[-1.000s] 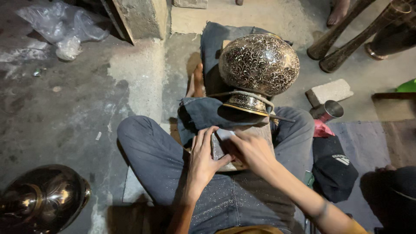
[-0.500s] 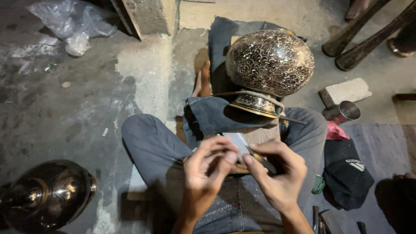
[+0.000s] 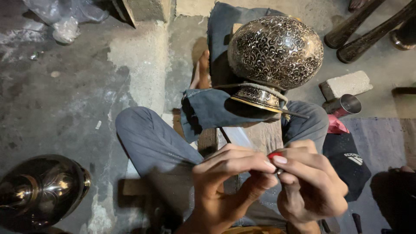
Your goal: The person sits cross-legged on the floor and repeatedly rubs a small metal tool against a rectangular sharpening stone resting on a wooden block. The person holds the tool with both hands and moves it back and forth across the stone's surface to sharpen it.
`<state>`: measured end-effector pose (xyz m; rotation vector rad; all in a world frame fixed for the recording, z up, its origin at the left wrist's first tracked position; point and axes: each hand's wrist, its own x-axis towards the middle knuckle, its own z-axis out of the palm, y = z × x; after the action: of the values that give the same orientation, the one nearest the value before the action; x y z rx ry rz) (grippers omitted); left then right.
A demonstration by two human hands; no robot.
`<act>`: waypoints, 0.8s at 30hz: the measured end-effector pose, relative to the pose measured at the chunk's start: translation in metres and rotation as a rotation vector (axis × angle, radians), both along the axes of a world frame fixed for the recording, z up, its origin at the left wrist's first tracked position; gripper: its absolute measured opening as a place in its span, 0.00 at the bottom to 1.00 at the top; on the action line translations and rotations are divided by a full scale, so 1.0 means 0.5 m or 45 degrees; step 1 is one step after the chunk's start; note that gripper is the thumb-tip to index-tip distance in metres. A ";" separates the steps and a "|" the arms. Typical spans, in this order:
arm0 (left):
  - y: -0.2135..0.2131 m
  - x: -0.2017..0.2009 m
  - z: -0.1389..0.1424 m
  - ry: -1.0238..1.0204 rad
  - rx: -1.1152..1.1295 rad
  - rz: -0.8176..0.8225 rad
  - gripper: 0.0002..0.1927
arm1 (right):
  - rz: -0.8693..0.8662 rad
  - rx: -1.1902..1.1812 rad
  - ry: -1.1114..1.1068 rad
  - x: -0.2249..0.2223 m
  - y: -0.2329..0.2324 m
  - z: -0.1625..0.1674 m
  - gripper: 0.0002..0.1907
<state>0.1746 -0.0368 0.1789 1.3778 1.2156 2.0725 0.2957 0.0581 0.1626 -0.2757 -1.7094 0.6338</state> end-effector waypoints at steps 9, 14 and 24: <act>0.000 0.011 0.040 0.088 -0.016 0.081 0.09 | -0.299 0.331 -0.358 0.042 -0.011 0.052 0.17; -0.006 0.006 0.053 0.115 -0.041 0.072 0.08 | -0.341 0.360 -0.369 0.050 -0.013 0.039 0.20; -0.007 0.000 0.075 0.127 -0.088 0.104 0.07 | -0.299 0.406 -0.270 0.036 -0.002 0.027 0.15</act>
<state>0.1745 -0.0404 0.2165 1.4378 1.3929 2.0157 0.3138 0.0573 0.1760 -0.3191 -1.9148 0.1585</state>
